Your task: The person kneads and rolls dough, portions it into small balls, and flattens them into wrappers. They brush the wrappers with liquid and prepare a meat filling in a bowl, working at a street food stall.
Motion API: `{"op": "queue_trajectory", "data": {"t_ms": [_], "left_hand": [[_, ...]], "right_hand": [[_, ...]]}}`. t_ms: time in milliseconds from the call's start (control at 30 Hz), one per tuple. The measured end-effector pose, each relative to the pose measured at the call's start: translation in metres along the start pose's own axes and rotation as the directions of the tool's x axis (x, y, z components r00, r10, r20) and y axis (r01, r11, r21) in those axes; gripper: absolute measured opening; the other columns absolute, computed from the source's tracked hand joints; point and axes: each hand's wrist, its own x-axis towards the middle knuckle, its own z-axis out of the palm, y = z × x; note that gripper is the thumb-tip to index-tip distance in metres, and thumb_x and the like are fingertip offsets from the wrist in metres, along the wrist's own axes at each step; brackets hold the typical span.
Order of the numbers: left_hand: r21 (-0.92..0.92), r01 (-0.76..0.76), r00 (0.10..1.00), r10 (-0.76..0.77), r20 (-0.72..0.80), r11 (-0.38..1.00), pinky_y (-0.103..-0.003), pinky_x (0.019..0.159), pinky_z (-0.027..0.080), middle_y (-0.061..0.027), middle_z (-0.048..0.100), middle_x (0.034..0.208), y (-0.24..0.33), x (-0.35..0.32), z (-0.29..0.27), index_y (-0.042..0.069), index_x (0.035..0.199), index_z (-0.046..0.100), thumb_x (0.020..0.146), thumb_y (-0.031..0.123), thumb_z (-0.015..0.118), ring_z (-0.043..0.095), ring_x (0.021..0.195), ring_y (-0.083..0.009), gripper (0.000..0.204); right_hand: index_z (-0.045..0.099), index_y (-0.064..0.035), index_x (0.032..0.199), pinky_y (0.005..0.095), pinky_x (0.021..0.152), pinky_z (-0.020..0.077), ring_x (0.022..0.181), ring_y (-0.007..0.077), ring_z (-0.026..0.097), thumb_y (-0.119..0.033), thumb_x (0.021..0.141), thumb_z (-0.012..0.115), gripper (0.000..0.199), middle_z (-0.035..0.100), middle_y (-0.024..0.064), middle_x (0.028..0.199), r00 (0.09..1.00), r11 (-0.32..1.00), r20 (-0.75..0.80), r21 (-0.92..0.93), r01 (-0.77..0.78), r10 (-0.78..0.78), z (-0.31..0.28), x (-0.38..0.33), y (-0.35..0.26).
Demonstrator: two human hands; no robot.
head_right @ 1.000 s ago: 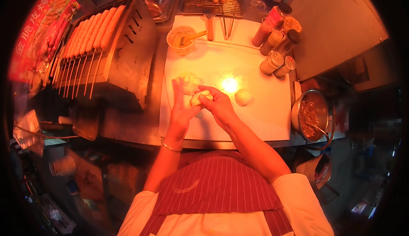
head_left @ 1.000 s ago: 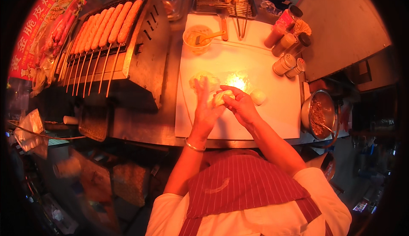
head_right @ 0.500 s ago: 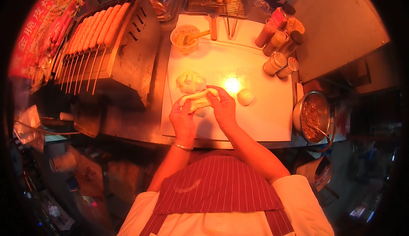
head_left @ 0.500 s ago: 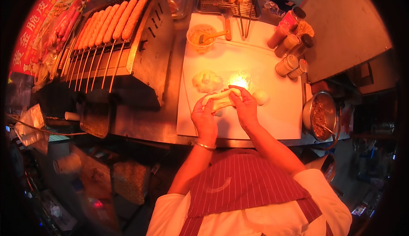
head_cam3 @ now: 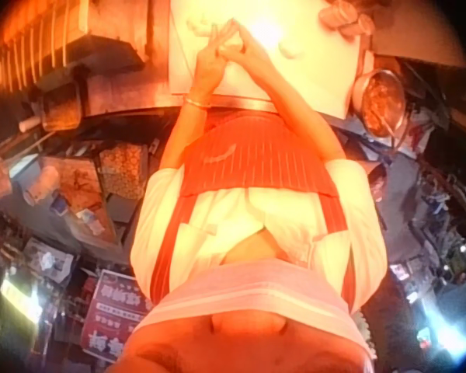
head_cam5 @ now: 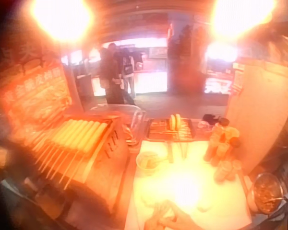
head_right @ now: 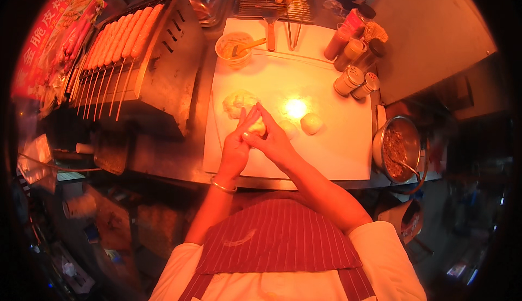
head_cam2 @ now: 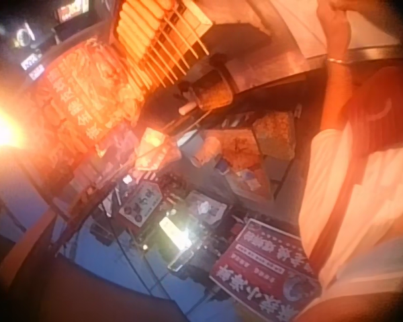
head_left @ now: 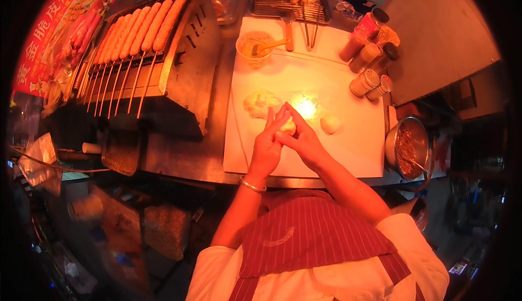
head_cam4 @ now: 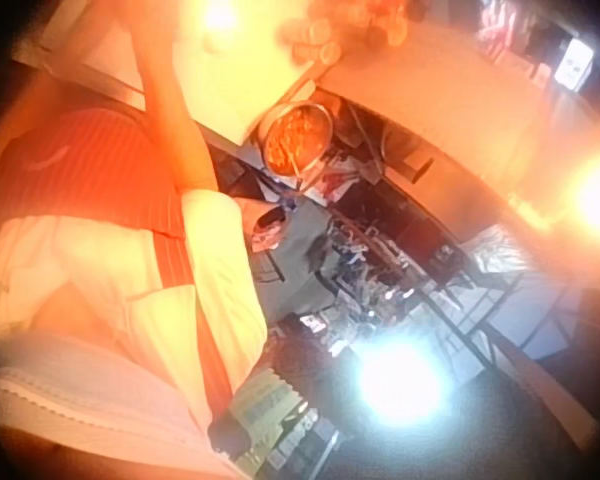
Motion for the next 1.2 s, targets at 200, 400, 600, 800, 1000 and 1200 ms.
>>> {"op": "queue_trajectory", "data": {"t_ms": [200,400,600,800,1000,1200], "left_hand": [[-0.088,-0.074,0.987,0.060,-0.147,0.993,-0.034,0.114,0.029,-0.0158,0.032,0.154,-0.012,-0.010,0.002,0.001,0.152,0.022,0.099,0.010,0.054,0.026,0.144,-0.0257,0.063],[-0.614,-0.082,0.939,-0.146,-0.312,0.785,-0.030,0.105,0.041,-0.0143,0.046,0.144,-0.024,-0.022,0.027,-0.001,0.137,0.045,0.102,0.011,0.048,0.049,0.125,-0.0181,0.037],[-0.346,-0.033,0.916,-0.111,-0.386,0.938,-0.034,0.103,0.044,-0.0156,0.047,0.143,-0.032,-0.022,0.018,-0.003,0.132,0.049,0.100,0.006,0.048,0.051,0.125,-0.0214,0.033],[-0.236,-0.112,0.980,0.068,-0.187,0.965,-0.032,0.108,0.037,-0.0131,0.025,0.157,-0.012,-0.025,0.015,-0.001,0.150,0.027,0.099,0.016,0.055,0.031,0.140,-0.0231,0.061],[-0.409,-0.177,0.937,0.026,-0.349,0.895,-0.033,0.101,0.043,-0.0123,0.051,0.138,-0.006,-0.024,0.020,-0.001,0.137,0.045,0.101,0.029,0.052,0.051,0.122,-0.0206,0.047],[-0.312,-0.150,0.905,0.003,-0.426,0.938,-0.032,0.099,0.045,-0.0142,0.062,0.127,-0.008,-0.021,0.005,-0.003,0.121,0.058,0.103,0.018,0.049,0.059,0.114,-0.0200,0.030]], "right_hand": [[0.043,-0.0033,0.138,0.0313,0.097,0.0450,0.117,0.0158,0.052,-0.018,0.095,0.064,0.050,0.053,0.0072,0.131,0.998,0.850,-0.050,0.526,-0.006,0.038,-0.008,0.005,0.027],[0.047,-0.0038,0.135,0.0298,0.099,0.0421,0.117,0.0130,0.050,-0.021,0.099,0.057,0.041,0.053,0.0061,0.132,0.991,0.933,-0.122,0.348,0.097,-0.057,0.013,-0.001,0.040],[0.048,-0.0022,0.136,0.0310,0.106,0.0367,0.129,0.0155,0.045,-0.022,0.099,0.057,0.042,0.048,0.0099,0.143,0.981,0.997,-0.188,0.056,0.052,-0.041,-0.002,-0.002,0.036],[0.031,-0.0058,0.150,0.0381,0.115,0.0242,0.145,0.0248,0.023,-0.037,0.101,0.046,0.061,0.024,0.0166,0.158,0.921,0.864,-0.003,-0.348,0.363,-0.389,0.009,-0.017,0.022],[0.029,-0.0062,0.152,0.0437,0.119,0.0027,0.150,0.0283,-0.004,-0.065,0.098,0.023,0.080,0.005,0.0106,0.163,0.978,0.974,0.174,0.212,0.081,-0.119,0.030,-0.033,-0.007],[0.031,-0.0059,0.151,0.0420,0.120,0.0118,0.150,0.0238,0.006,-0.054,0.101,0.037,0.069,0.010,0.0088,0.163,0.999,0.977,-0.040,0.209,0.034,-0.026,0.011,-0.025,0.002]]}}
